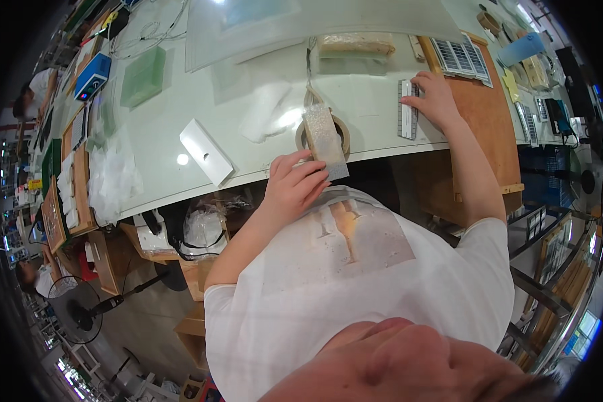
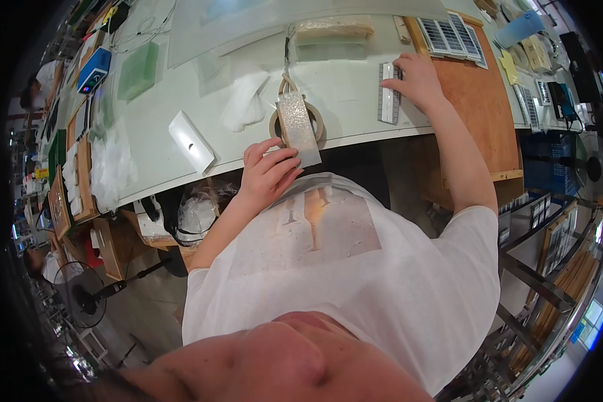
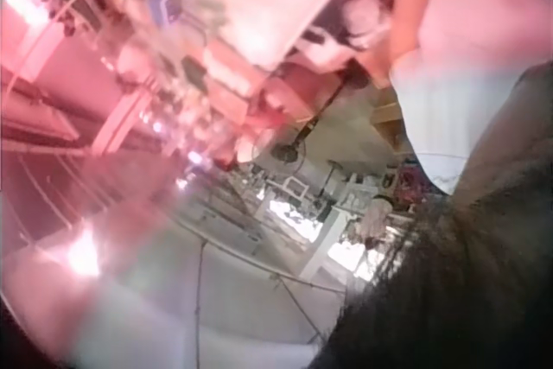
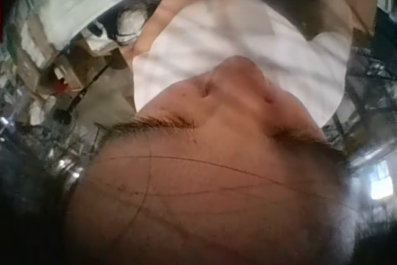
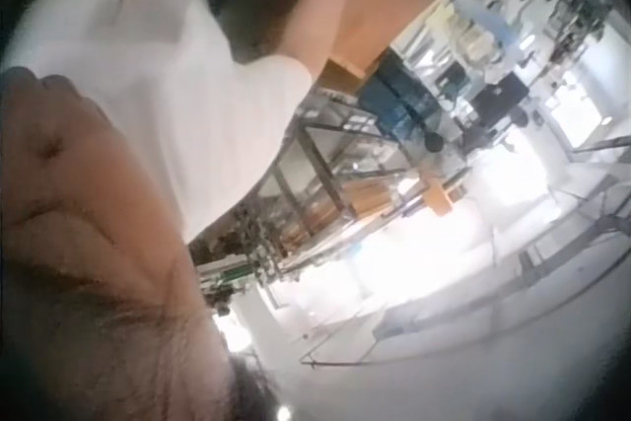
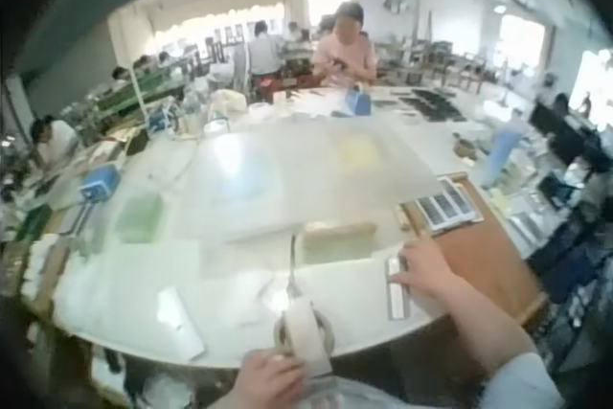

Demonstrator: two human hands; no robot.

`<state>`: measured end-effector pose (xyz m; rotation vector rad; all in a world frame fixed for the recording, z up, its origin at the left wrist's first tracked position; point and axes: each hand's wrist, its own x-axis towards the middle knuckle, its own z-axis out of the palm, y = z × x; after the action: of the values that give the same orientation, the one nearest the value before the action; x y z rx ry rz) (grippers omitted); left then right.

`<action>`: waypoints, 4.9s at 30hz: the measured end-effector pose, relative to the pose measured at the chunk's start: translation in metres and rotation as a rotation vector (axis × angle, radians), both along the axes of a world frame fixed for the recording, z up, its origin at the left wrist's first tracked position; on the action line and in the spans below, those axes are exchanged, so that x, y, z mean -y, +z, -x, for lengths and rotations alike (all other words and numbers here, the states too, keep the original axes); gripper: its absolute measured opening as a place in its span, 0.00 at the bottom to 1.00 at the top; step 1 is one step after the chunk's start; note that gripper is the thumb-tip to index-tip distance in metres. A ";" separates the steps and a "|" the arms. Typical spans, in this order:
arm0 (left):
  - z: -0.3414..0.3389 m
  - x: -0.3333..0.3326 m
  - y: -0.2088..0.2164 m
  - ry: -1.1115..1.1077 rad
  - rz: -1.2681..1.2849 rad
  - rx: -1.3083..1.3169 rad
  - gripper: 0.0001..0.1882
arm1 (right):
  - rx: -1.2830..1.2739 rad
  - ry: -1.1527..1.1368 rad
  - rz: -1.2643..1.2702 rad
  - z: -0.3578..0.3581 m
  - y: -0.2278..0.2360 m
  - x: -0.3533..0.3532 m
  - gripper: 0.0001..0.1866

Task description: Cleaning and inspecting small solar panels at a workbench.

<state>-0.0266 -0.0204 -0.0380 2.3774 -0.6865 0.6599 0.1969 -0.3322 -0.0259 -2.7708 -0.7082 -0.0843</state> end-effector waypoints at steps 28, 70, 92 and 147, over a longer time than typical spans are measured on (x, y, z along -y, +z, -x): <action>0.006 -0.003 -0.016 0.042 0.120 0.063 0.15 | -0.920 0.015 -0.720 0.067 0.027 -0.154 0.09; 0.005 -0.005 -0.013 0.012 0.074 0.077 0.14 | -0.034 0.300 -0.263 0.072 0.000 -0.136 0.11; 0.032 -0.150 0.038 0.605 -0.115 -0.641 0.14 | 0.001 0.246 -0.308 0.067 0.002 -0.118 0.12; -0.050 -0.027 0.021 0.058 -0.045 -0.098 0.13 | 0.244 0.644 -0.285 0.159 0.008 -0.100 0.17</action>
<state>0.0238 0.0064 -0.0169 2.4608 -0.5981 0.5526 0.0378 -0.2320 -0.0183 -2.1666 -1.4820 -0.3594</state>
